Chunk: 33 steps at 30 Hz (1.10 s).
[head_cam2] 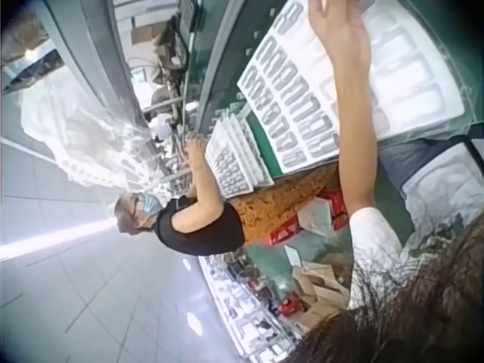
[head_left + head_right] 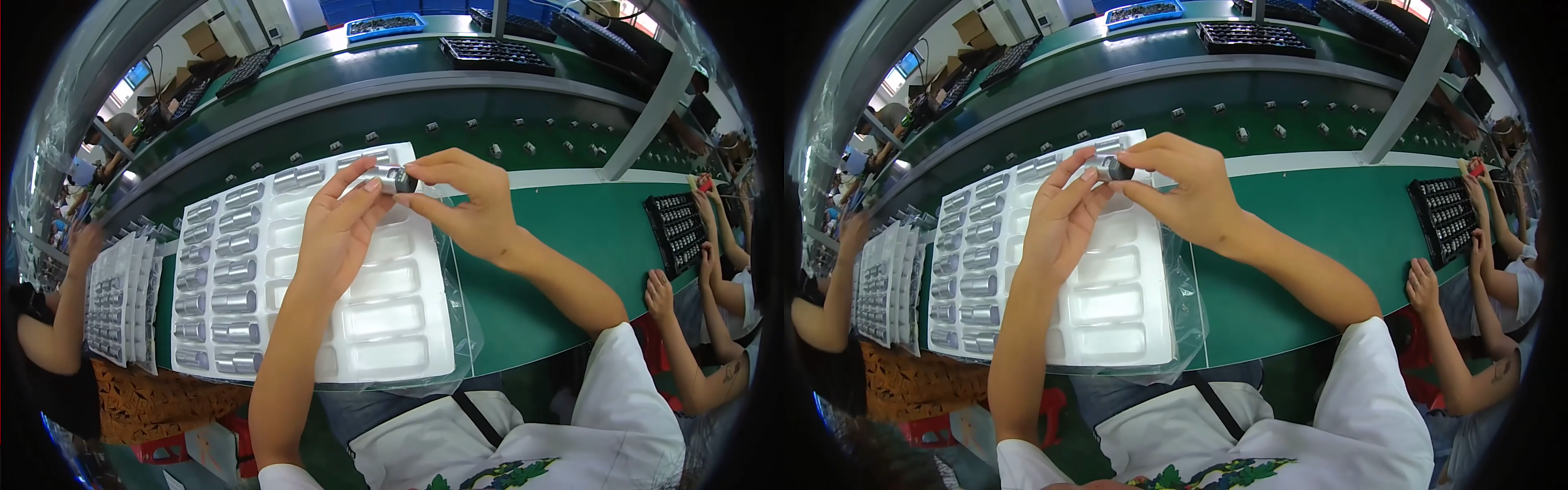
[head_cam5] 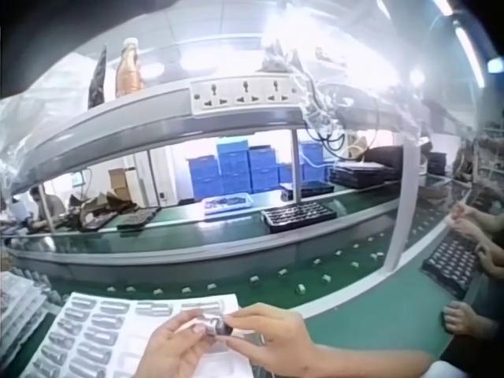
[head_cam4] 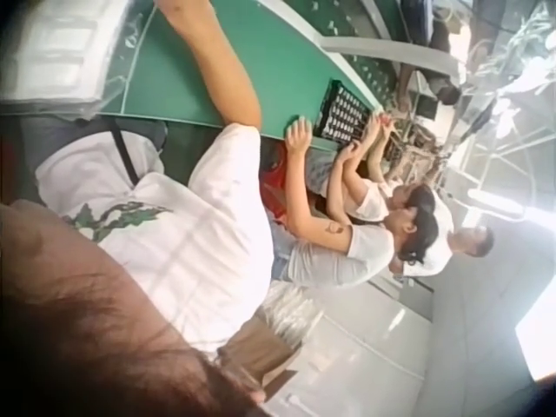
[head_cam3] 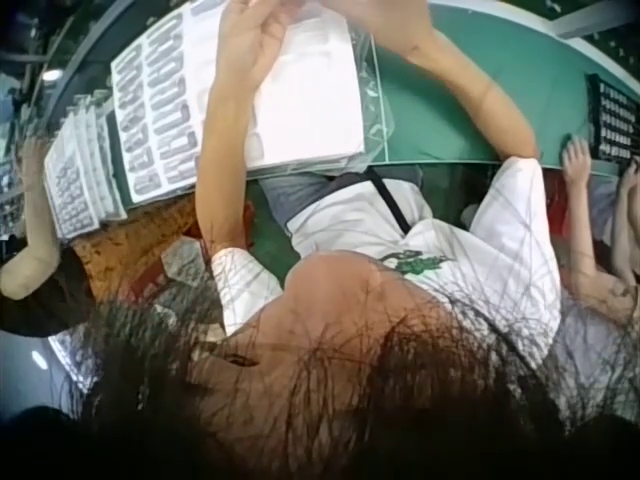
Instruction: The person assembles small metal components into a plastic tray by hand, taking them from a cardboard box and placing them into the tray.
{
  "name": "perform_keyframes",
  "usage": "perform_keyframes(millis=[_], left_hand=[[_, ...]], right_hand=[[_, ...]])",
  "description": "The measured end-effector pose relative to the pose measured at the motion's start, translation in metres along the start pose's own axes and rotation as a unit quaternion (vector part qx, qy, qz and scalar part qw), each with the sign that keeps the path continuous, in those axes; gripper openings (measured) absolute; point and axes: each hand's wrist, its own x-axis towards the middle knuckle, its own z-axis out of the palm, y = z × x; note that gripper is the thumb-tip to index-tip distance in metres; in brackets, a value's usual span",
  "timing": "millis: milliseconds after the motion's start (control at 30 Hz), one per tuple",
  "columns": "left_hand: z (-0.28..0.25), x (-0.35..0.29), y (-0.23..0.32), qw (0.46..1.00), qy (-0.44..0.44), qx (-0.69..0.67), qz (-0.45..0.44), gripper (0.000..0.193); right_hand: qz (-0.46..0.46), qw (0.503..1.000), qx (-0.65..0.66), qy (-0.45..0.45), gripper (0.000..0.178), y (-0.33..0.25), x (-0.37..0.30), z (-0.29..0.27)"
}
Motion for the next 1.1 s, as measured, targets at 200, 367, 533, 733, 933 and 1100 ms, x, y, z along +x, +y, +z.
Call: perform_keyframes(millis=[200, 367, 533, 733, 933, 1100], left_hand=[[-0.002, 0.001, 0.003, 0.999, -0.027, -0.036, 0.001, 0.035], [0.006, -0.003, -0.006, 1.0, -0.011, 0.0, -0.003, 0.04], [0.015, -0.005, -0.016, 0.986, -0.051, 0.157, 0.01, 0.039], [0.011, -0.003, -0.009, 0.979, -0.032, 0.2, 0.003, 0.026], [0.008, -0.004, -0.01, 0.981, -0.03, 0.187, 0.045, 0.024], [0.013, 0.0, -0.008, 0.878, 0.058, 0.424, 0.213, 0.05]], right_hand=[[0.083, 0.997, 0.005, 0.005, 0.037, -0.015, 0.006, 0.0], [0.095, 0.995, -0.035, 0.015, 0.045, -0.016, -0.003, 0.002], [-0.032, 0.986, -0.161, 0.019, 0.044, -0.021, -0.005, 0.002], [-0.114, 0.981, -0.151, 0.031, 0.043, -0.024, -0.003, 0.009], [-0.14, 0.979, -0.144, 0.025, 0.045, -0.022, -0.002, 0.016], [0.024, 0.992, -0.112, 0.044, 0.035, 0.023, 0.019, 0.006]])
